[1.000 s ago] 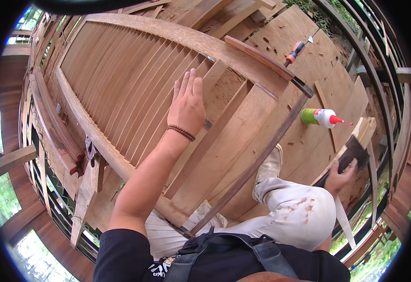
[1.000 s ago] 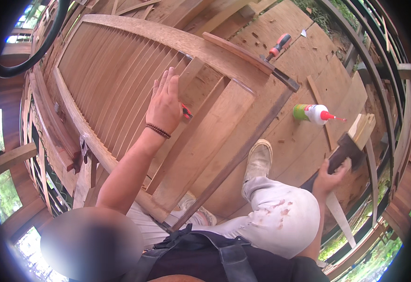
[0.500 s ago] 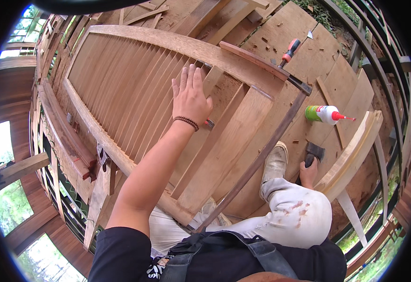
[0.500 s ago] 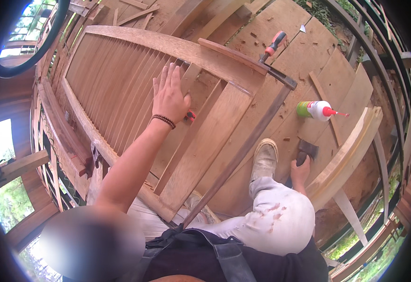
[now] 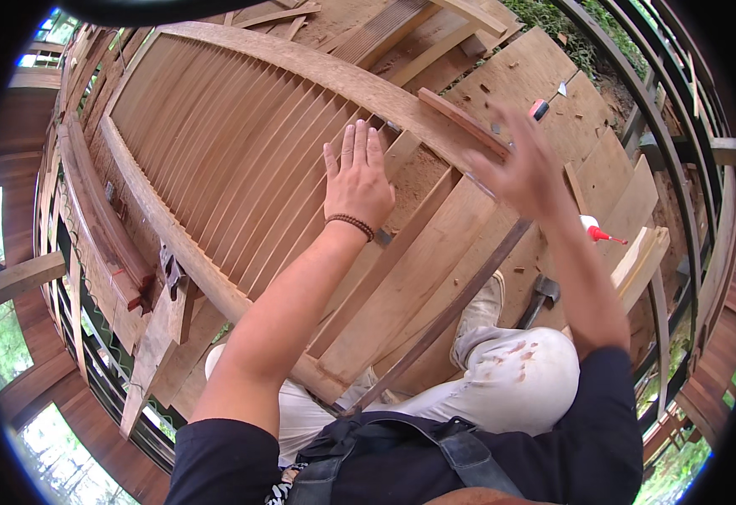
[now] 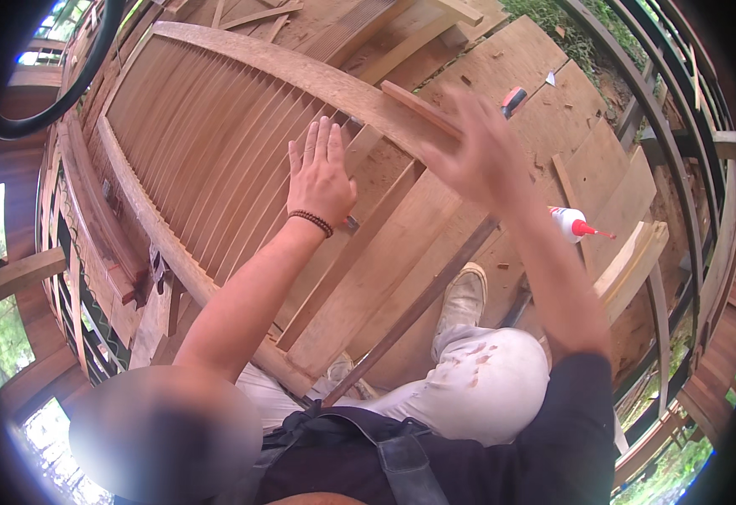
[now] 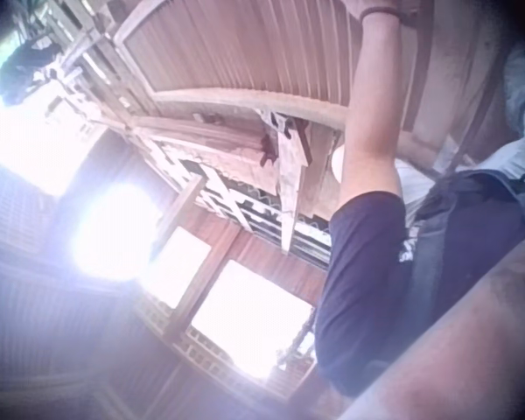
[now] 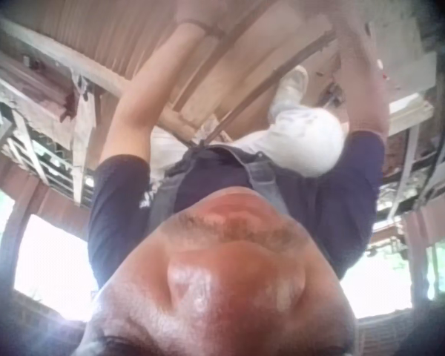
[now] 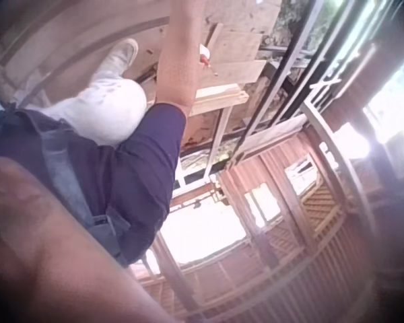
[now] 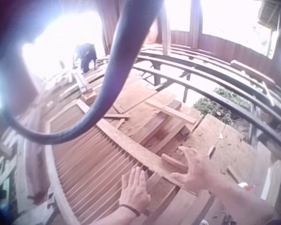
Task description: The person assembles a wooden structure by applying glue to thin wooden strips and securing them with a hammer. The person repeatedly places strips, taps them into position, and adjusts alignment within a curved wooden frame.
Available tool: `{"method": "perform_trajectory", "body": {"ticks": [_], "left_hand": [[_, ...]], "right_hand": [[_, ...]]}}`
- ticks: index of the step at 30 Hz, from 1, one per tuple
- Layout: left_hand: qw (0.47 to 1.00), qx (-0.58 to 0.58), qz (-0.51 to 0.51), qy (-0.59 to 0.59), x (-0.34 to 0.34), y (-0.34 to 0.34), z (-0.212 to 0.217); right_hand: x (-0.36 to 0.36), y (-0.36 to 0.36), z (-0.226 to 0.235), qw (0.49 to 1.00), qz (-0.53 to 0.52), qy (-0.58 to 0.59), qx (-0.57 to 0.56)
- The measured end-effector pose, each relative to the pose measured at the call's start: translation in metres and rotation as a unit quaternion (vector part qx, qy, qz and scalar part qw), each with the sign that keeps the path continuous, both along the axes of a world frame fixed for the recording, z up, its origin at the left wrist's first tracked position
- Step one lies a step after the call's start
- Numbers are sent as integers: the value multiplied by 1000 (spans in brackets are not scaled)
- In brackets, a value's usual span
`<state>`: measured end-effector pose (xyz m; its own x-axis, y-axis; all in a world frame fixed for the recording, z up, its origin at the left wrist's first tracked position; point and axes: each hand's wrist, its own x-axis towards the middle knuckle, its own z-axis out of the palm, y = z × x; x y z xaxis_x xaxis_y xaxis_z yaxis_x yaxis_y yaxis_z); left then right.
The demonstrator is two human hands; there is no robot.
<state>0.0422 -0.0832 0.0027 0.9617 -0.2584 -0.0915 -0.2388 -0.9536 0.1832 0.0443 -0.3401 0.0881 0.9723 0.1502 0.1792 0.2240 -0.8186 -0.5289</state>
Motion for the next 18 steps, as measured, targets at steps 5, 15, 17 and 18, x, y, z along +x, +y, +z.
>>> {"method": "perform_trajectory", "body": {"ticks": [5, 15, 17, 18], "left_hand": [[1000, -27, -6, -13, 3, -4, 0], [999, -20, -13, -24, 3, 0, -3], [1000, -17, -16, -19, 4, -1, -4], [1000, -15, -17, -15, 4, -2, -4]], "right_hand": [[139, 32, -26, 925, 104, 361, -59], [141, 37, -63, 904, 129, 407, -7], [140, 37, -62, 913, 109, 393, -32], [137, 36, -64, 916, 104, 386, -16]]}}
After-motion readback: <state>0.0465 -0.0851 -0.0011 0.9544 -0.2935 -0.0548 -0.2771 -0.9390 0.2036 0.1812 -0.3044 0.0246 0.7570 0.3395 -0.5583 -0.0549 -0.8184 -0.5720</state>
